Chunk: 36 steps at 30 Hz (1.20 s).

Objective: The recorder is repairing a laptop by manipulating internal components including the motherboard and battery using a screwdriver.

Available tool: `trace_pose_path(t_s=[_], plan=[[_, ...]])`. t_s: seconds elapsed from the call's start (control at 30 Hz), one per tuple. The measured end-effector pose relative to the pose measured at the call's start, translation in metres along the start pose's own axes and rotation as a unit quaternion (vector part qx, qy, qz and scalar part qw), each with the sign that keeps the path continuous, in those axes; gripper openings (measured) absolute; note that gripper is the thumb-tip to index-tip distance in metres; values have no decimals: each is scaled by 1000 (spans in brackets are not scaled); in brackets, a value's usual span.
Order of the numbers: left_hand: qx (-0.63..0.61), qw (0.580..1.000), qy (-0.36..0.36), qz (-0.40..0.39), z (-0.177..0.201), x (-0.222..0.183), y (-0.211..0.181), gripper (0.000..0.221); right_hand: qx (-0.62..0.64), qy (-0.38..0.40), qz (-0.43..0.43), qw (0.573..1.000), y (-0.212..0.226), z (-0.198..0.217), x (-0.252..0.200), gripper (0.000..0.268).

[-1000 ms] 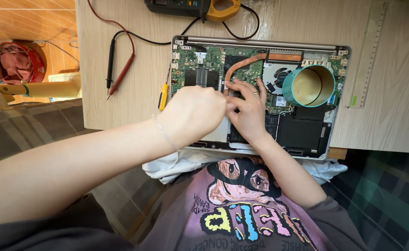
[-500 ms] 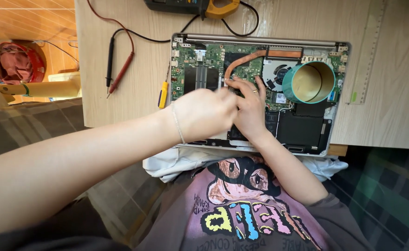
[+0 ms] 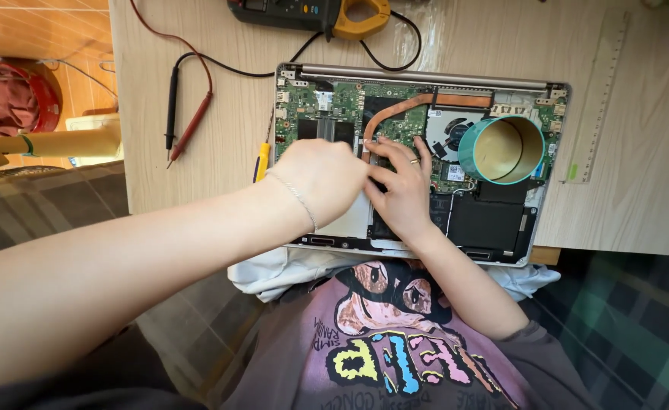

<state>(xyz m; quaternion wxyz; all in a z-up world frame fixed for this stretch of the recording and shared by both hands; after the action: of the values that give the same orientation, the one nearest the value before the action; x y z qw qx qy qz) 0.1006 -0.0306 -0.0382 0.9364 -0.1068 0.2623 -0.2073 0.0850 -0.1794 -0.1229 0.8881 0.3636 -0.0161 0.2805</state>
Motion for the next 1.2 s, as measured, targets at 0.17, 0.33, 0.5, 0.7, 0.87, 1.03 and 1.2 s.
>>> trace_pose_path(t_s=[0.17, 0.33, 0.5, 0.7, 0.87, 1.03, 1.2], plan=[[75, 984, -39, -159, -9, 2, -25, 14, 3, 3, -4, 1000, 2, 4, 3, 14], [193, 932, -37, -305, -7, -13, -33, 17, 14, 86, -2, 996, -11, 9, 3, 36], [300, 889, -120, -323, 19, -39, -28, 17, 48, 121, 43, 991, -17, 22, 5, 44], [228, 925, -245, -180, 60, -74, -29, 20, -9, 54, 118, 992, -8, 34, -6, 36], [90, 924, -361, -89, 58, -113, -17, 32, -60, -168, 128, 976, 3, 97, -56, 39], [-401, 795, -448, 86, -44, -124, 27, 29, -87, -223, -67, 969, -21, 133, -40, 131], [-549, 722, -413, 85, -55, -109, 11, 26, 22, -166, -133, 977, -72, 111, -54, 138]])
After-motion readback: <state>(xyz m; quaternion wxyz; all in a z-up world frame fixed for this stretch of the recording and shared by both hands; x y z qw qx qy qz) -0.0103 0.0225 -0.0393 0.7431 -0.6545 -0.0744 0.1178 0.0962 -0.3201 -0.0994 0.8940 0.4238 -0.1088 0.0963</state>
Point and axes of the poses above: each hand's wrist, its own x-axis towards the middle knuckle, its own z-axis out of the back of the hand, y = z × x, the point moved 4 cm from there along x, towards the middle knuckle
